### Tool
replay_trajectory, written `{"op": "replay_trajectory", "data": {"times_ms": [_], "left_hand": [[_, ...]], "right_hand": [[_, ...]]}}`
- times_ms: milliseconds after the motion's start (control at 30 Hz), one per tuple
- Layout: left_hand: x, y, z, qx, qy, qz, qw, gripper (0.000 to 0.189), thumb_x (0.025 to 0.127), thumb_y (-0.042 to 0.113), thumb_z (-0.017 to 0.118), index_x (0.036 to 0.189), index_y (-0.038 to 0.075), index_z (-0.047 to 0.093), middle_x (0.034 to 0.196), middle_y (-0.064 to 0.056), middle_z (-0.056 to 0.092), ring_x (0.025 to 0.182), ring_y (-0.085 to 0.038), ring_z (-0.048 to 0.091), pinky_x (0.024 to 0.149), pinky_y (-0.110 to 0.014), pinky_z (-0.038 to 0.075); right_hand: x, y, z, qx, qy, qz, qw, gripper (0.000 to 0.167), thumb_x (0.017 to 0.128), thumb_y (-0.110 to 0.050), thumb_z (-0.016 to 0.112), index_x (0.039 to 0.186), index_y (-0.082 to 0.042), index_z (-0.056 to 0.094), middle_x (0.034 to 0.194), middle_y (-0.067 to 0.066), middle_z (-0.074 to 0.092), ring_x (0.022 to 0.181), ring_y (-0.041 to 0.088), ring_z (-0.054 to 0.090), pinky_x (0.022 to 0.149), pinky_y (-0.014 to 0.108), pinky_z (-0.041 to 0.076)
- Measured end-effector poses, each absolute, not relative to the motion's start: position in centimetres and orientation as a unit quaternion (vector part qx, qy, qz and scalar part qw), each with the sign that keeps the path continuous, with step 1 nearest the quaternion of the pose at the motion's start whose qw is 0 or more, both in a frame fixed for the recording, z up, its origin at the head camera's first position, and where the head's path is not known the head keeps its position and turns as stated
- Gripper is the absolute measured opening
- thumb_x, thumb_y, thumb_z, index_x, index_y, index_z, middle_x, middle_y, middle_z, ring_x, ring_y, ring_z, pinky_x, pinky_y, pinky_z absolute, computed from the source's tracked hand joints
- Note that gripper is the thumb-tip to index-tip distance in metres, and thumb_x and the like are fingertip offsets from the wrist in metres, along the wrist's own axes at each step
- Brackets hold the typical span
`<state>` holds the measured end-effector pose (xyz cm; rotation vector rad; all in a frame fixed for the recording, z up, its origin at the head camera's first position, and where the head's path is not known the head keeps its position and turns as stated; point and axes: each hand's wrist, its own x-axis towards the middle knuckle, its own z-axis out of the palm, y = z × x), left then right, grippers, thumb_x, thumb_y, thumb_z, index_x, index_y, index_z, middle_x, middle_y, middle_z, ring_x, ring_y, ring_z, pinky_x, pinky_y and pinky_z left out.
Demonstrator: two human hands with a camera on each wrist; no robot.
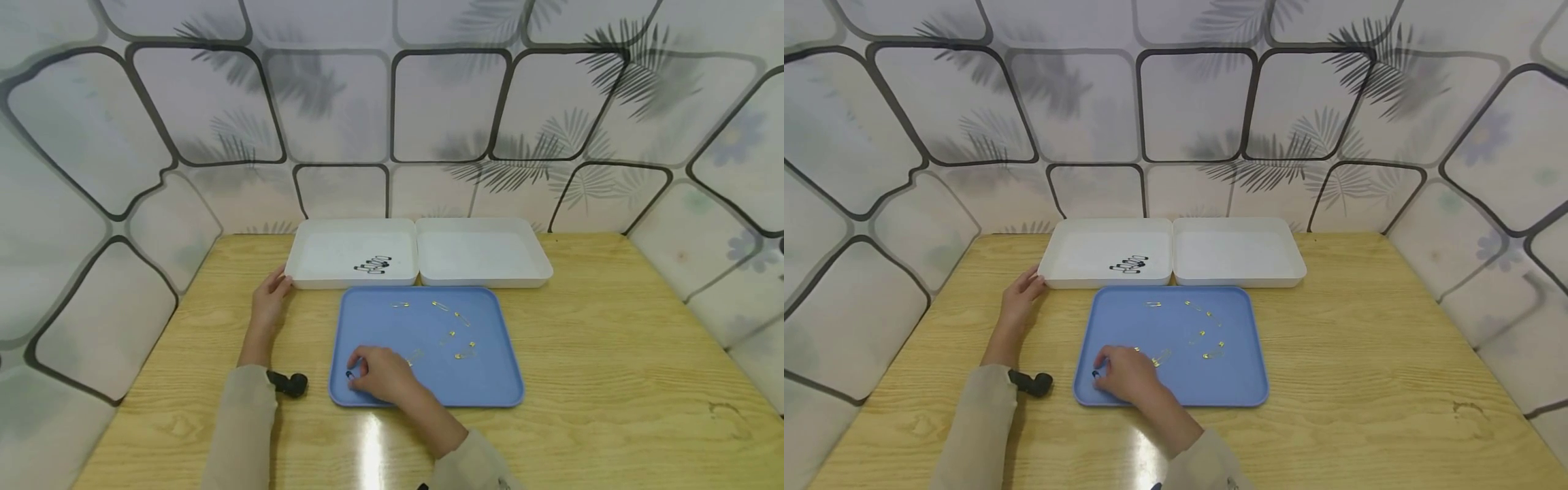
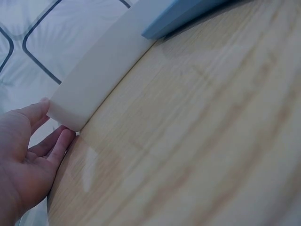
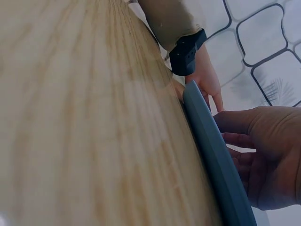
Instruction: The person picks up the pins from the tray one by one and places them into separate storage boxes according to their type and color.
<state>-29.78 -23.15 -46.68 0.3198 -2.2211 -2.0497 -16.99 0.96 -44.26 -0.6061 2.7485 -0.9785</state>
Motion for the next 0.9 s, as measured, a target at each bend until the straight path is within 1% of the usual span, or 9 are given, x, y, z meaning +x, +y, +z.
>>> {"op": "replay_trajectory", "data": {"times_ms": [167,300,467,667,900], "left_hand": [[-29.69,-23.12,-46.67,0.104,-0.730,-0.673,0.054,0.047,0.095,0.023,0.052,0.139,0.009,0.041,0.132,-0.015,0.046,0.110,-0.023,0.049,0.096,-0.030,0.037],[-29.58,-23.09,-46.61,0.098,-0.734,-0.669,0.060,0.046,0.096,0.021,0.051,0.138,0.008,0.041,0.131,-0.016,0.047,0.108,-0.022,0.050,0.096,-0.031,0.038],[-29.47,-23.06,-46.48,0.095,-0.735,-0.669,0.058,0.046,0.096,0.021,0.050,0.139,0.007,0.040,0.131,-0.017,0.046,0.109,-0.024,0.049,0.097,-0.032,0.037],[-29.40,-23.05,-46.35,0.107,-0.730,-0.674,0.042,0.047,0.096,0.023,0.050,0.140,0.010,0.038,0.134,-0.016,0.043,0.115,-0.026,0.045,0.099,-0.031,0.035],[-29.30,-23.10,-46.30,0.100,-0.739,-0.664,0.045,0.048,0.096,0.023,0.050,0.141,0.009,0.037,0.135,-0.017,0.042,0.117,-0.029,0.044,0.100,-0.033,0.033]], "right_hand": [[-17.04,1.15,-44.33,-0.206,0.921,-0.323,0.066,0.015,0.072,-0.013,0.076,0.081,-0.019,0.065,0.066,-0.012,0.048,0.058,0.005,0.044,0.051,0.021,0.037],[-17.27,1.52,-44.31,-0.188,0.929,-0.317,0.045,0.014,0.071,-0.009,0.074,0.080,-0.019,0.067,0.071,-0.010,0.048,0.064,0.007,0.046,0.056,0.023,0.038],[-17.54,1.85,-44.29,-0.178,0.931,-0.317,0.039,0.012,0.072,-0.012,0.075,0.079,-0.018,0.068,0.072,-0.009,0.049,0.066,0.008,0.047,0.058,0.024,0.039],[-17.63,1.88,-44.54,-0.186,0.928,-0.321,0.043,0.011,0.073,-0.014,0.076,0.075,-0.020,0.066,0.071,-0.011,0.049,0.065,0.007,0.046,0.057,0.023,0.038],[-17.66,1.93,-44.73,-0.194,0.928,-0.316,0.041,0.010,0.073,-0.014,0.073,0.072,-0.019,0.065,0.069,-0.012,0.048,0.063,0.005,0.046,0.057,0.021,0.038]]}}
